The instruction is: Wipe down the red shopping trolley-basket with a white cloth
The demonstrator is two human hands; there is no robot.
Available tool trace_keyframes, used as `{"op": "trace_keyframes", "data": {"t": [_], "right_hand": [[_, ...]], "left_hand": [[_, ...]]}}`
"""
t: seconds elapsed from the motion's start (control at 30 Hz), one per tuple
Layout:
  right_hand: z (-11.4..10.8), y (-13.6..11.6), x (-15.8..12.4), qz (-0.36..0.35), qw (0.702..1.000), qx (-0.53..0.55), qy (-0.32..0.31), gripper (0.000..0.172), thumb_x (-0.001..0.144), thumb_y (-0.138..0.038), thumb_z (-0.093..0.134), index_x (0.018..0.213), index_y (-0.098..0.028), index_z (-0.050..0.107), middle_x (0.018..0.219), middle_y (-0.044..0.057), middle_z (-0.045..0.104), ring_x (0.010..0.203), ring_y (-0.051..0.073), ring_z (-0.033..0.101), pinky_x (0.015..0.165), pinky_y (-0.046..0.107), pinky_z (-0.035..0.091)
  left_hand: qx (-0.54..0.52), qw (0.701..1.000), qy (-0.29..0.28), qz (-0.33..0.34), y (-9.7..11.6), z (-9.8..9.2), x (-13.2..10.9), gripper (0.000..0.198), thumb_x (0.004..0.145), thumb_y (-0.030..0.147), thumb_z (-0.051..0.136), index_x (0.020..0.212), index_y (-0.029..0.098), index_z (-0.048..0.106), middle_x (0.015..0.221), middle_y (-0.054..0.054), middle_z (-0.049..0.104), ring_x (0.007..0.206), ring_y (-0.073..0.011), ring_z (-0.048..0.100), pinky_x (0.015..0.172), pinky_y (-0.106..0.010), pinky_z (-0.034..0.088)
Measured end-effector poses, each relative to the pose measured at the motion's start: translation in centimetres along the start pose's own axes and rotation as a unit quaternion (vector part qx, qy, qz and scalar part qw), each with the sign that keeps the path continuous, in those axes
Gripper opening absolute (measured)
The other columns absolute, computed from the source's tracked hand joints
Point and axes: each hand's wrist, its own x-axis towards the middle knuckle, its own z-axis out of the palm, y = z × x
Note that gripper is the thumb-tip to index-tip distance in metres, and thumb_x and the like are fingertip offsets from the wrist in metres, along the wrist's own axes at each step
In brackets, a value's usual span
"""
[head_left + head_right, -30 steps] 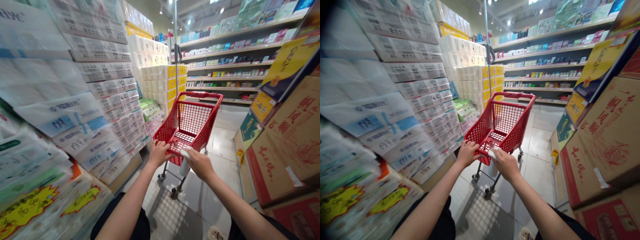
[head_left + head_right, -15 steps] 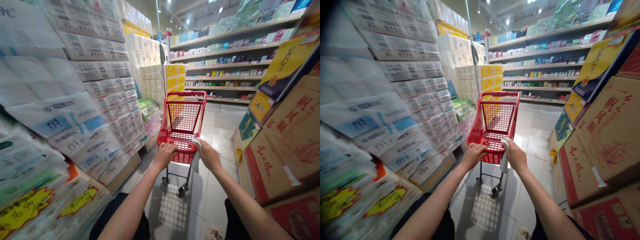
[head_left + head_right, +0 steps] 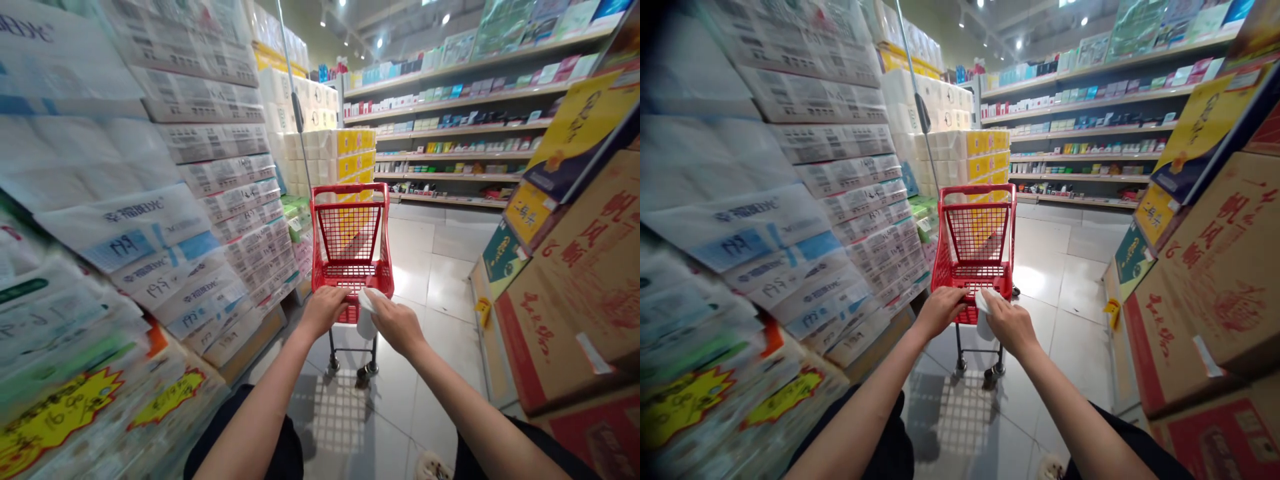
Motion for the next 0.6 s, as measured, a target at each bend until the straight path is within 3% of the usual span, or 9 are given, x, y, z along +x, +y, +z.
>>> {"op": "trace_keyframes", "data": {"t": [0.13, 0.27, 0.37, 0.47, 0.6], "right_hand": [[-0.6, 2.7, -0.1, 0.074, 0.997, 0.012, 0.028, 0.049, 0.094, -0.032, 0.039, 0.143, -0.029, 0.038, 0.137, 0.004, 0.055, 0.099, 0.021, 0.065, 0.073, 0.029, 0.05], [-0.4, 3.8, 0.1, 0.165, 0.984, 0.061, 0.038, 0.049, 0.094, -0.033, 0.035, 0.143, -0.039, 0.036, 0.14, -0.004, 0.052, 0.099, 0.02, 0.065, 0.07, 0.03, 0.052], [0.1, 3.3, 0.4, 0.193, 0.975, 0.097, 0.043, 0.051, 0.094, -0.03, 0.034, 0.144, -0.037, 0.035, 0.142, -0.002, 0.05, 0.105, 0.021, 0.062, 0.073, 0.032, 0.053], [0.5, 1.7, 0.5, 0.185, 0.976, 0.111, 0.037, 0.053, 0.093, -0.029, 0.035, 0.146, -0.032, 0.032, 0.143, 0.003, 0.048, 0.107, 0.023, 0.061, 0.074, 0.033, 0.054], [0.9, -1.4, 0.3, 0.092, 0.987, 0.132, 0.001, 0.061, 0.092, -0.026, 0.037, 0.151, -0.026, 0.02, 0.145, 0.009, 0.044, 0.118, 0.024, 0.055, 0.077, 0.034, 0.055]], "left_hand": [[0.034, 0.998, 0.031, -0.032, -2.1, -1.2, -0.7, 0.016, 0.086, 0.037, 0.062, 0.096, 0.025, 0.062, 0.117, -0.004, 0.061, 0.116, -0.0226, 0.05, 0.114, -0.049, 0.021], [0.005, 0.999, 0.016, -0.033, -2.7, -0.8, -0.7, 0.013, 0.088, 0.036, 0.06, 0.094, 0.025, 0.062, 0.105, -0.003, 0.062, 0.122, -0.0218, 0.045, 0.117, -0.05, 0.014], [-0.02, 1.0, 0.007, -0.015, -2.3, -0.3, -0.6, 0.012, 0.089, 0.034, 0.059, 0.096, 0.024, 0.061, 0.106, -0.003, 0.062, 0.124, -0.0214, 0.043, 0.119, -0.051, 0.011], [-0.03, 0.999, 0.013, 0.0, -1.7, 0.2, -0.6, 0.013, 0.088, 0.031, 0.06, 0.099, 0.024, 0.06, 0.11, -0.003, 0.061, 0.126, -0.0216, 0.042, 0.119, -0.053, 0.007], [-0.02, 0.999, 0.031, 0.003, -1.0, 0.9, -0.6, 0.011, 0.087, 0.027, 0.06, 0.098, 0.023, 0.059, 0.11, -0.004, 0.06, 0.126, -0.0227, 0.042, 0.119, -0.055, 0.008]]}}
